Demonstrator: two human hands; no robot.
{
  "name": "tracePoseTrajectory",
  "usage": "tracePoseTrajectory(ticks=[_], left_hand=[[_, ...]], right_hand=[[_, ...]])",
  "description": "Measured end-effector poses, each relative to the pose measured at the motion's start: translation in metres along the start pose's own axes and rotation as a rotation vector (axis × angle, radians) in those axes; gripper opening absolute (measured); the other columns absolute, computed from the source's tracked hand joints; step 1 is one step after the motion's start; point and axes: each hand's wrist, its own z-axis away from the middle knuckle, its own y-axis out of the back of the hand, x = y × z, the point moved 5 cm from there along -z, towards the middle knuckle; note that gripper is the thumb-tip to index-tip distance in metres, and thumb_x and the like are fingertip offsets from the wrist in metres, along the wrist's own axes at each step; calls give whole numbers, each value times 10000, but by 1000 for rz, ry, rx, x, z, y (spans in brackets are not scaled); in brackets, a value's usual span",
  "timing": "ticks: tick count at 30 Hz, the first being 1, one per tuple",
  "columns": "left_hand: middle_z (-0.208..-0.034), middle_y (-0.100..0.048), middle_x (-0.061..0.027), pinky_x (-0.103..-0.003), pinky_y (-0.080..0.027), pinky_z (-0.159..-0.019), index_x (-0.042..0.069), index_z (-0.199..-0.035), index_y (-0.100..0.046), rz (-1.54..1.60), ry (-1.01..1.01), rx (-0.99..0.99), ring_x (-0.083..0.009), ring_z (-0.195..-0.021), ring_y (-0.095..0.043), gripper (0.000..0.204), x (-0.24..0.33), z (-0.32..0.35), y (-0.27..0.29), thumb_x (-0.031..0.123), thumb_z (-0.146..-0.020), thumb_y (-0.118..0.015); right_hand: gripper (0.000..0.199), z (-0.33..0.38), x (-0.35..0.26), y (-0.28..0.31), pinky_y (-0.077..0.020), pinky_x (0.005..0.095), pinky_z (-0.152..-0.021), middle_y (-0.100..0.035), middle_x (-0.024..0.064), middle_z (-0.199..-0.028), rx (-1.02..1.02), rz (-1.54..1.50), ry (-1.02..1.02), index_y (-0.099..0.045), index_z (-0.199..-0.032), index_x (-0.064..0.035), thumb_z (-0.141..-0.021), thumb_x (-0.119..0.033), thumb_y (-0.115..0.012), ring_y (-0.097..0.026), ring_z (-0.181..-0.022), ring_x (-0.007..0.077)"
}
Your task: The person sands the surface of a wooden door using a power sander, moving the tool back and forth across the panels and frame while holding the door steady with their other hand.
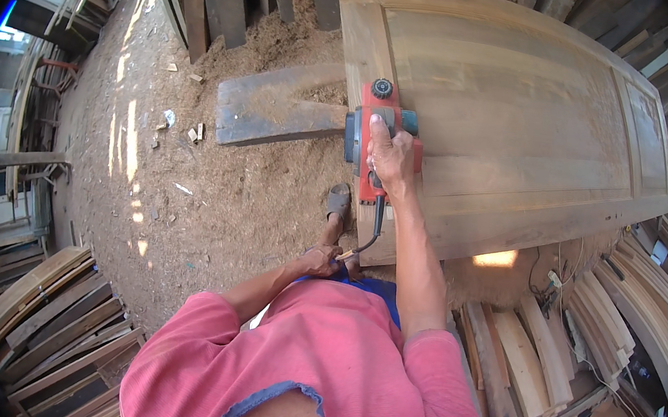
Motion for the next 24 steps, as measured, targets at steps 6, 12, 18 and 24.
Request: tracePoseTrajectory(ticks=[6,12,18,24], left_hand=[[-1076,-700,-290,-514,-539,-906,42,-1166,-654,127,86,154,-451,-1063,-671,357,-16,6,19,221,-859,-613],[-957,-711,-259,-489,-538,-829,30,-1099,-668,211,119,288,-422,-946,-702,304,-16,7,39,200,-851,-629],[-918,-707,-248,-500,-537,-794,49,-1103,-656,287,155,315,-432,-913,-701,297,-20,-1,66,218,-860,-632],[-909,-696,-271,-511,-536,-775,44,-1087,-646,251,194,374,-455,-901,-695,286,-15,-5,97,246,-886,-635]], right_hand=[[440,-49,-9,2,-422,258,-419,-541,-17,-619,37,34,-7,-581,-829,-95,-994,-495,-660,-510,-464,88],[445,-95,-24,-13,-421,260,-414,-544,-16,-613,41,28,7,-581,-808,-97,-978,-496,-679,-518,-464,93],[458,-146,-38,-29,-428,273,-416,-547,-7,-612,38,46,12,-588,-794,-94,-962,-509,-688,-525,-457,109],[461,-195,-52,-38,-440,280,-428,-559,3,-621,45,59,4,-595,-791,-88,-956,-507,-694,-538,-464,115]])
